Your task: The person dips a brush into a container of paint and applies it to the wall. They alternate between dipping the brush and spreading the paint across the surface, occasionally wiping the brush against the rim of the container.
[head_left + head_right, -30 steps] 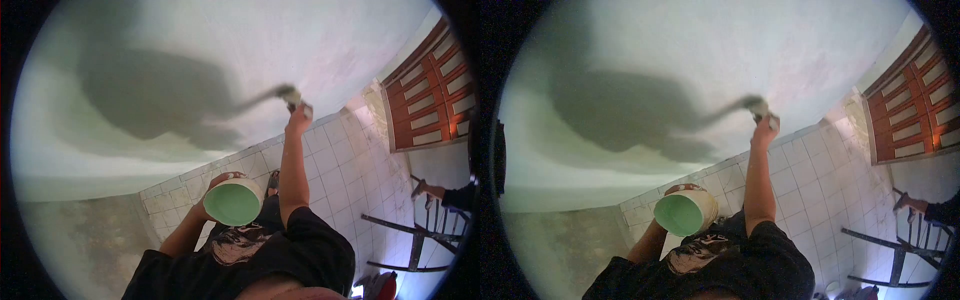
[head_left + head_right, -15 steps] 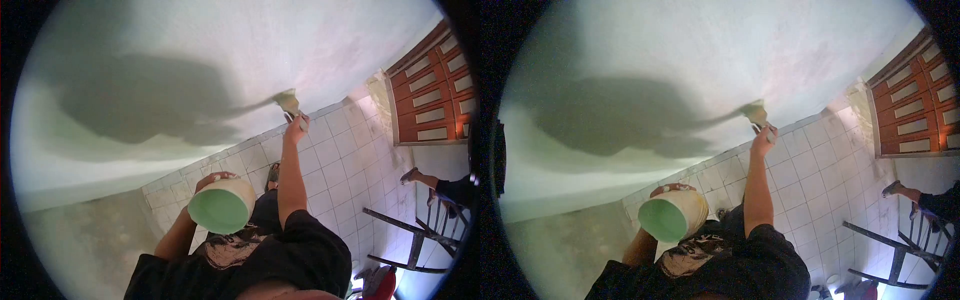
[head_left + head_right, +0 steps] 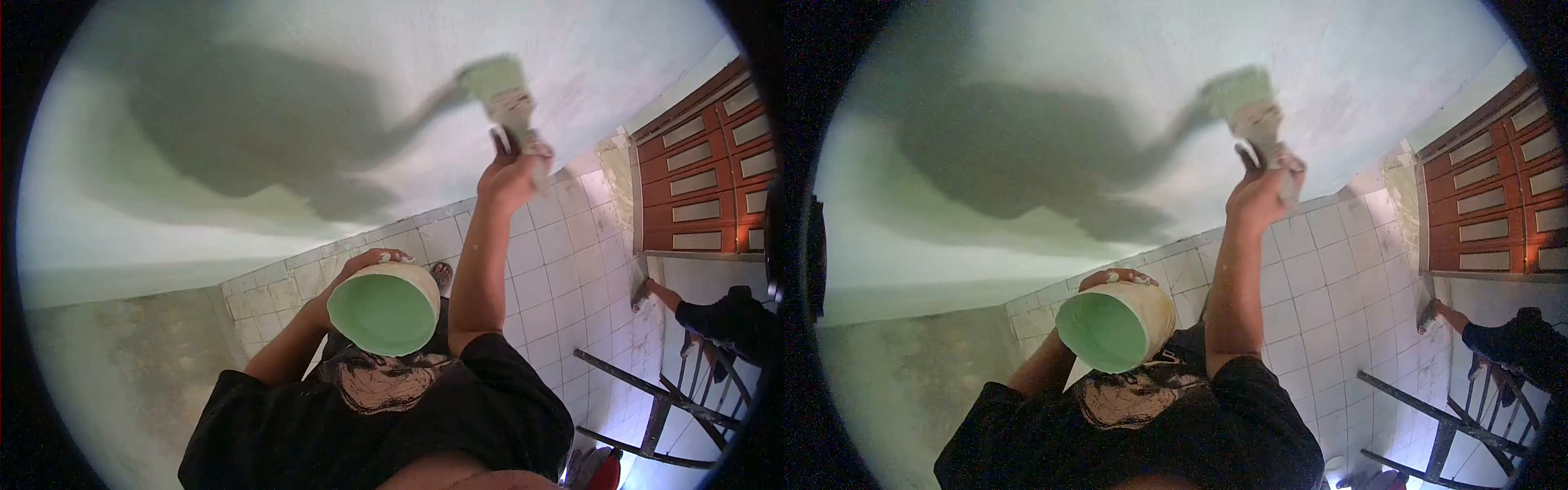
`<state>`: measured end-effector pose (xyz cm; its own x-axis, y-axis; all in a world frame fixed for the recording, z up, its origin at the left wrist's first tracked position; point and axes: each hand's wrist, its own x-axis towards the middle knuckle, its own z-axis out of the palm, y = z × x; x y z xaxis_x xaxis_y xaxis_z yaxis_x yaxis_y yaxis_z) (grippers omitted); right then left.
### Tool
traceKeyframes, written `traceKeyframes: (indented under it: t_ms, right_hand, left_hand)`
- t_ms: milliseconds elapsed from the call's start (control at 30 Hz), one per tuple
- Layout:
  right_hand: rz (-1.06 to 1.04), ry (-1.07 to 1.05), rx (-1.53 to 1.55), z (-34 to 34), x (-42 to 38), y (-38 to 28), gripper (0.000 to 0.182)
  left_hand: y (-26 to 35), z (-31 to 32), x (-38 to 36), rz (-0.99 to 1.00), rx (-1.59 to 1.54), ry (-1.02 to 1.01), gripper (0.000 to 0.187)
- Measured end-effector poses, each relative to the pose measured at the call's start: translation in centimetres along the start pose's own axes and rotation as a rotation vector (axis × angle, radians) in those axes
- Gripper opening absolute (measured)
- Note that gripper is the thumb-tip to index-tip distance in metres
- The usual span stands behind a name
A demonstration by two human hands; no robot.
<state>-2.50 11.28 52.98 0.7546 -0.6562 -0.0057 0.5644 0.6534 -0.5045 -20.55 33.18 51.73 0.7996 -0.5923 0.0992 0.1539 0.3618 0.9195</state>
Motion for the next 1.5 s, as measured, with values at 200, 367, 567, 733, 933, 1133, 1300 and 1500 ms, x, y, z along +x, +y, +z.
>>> traceKeyframes:
  t_ms: [200,367,567,733,933,1133,1300,1500]
  right_hand:
    - [0.312,0.200,-0.494,-16.5,-1.8,9.5,0.011]
    - [0.205,0.093,-0.324,-10.1,-1.7,8.3,0.012]
    - [-0.045,-0.243,0.047,10.6,-3.5,-4.5,0.018]
    - [-0.089,-0.266,-0.065,6.3,-3.2,-0.1,0.028]
    - [0.124,-0.022,-0.436,-14.7,-3.6,11.9,0.019]
    - [0.401,0.260,-0.439,-19.7,-4.7,14.6,0.023]
    - [0.166,0.087,-0.241,-3.0,-6.5,6.7,0.026]
    - [0.062,-0.067,0.004,0.6,-6.6,3.2,0.024]
  left_hand:
    - [0.3,0.3,0.5,0.039,0.111,-0.034,0.101]
    - [2.0,1.1,0.5,0.205,0.244,-0.085,0.107]
    - [4.4,2.1,-2.4,0.181,0.689,0.063,0.113]
    - [5.7,2.5,-5.1,0.183,0.630,0.143,0.112]
    - [4.5,1.7,-9.9,0.108,0.759,0.218,0.103]
    - [3.8,2.7,-13.0,0.105,0.617,0.214,0.112]
    - [3.8,3.3,-12.6,0.273,0.450,0.241,0.106]
    - [2.8,2.4,-11.3,0.357,0.648,0.267,0.095]
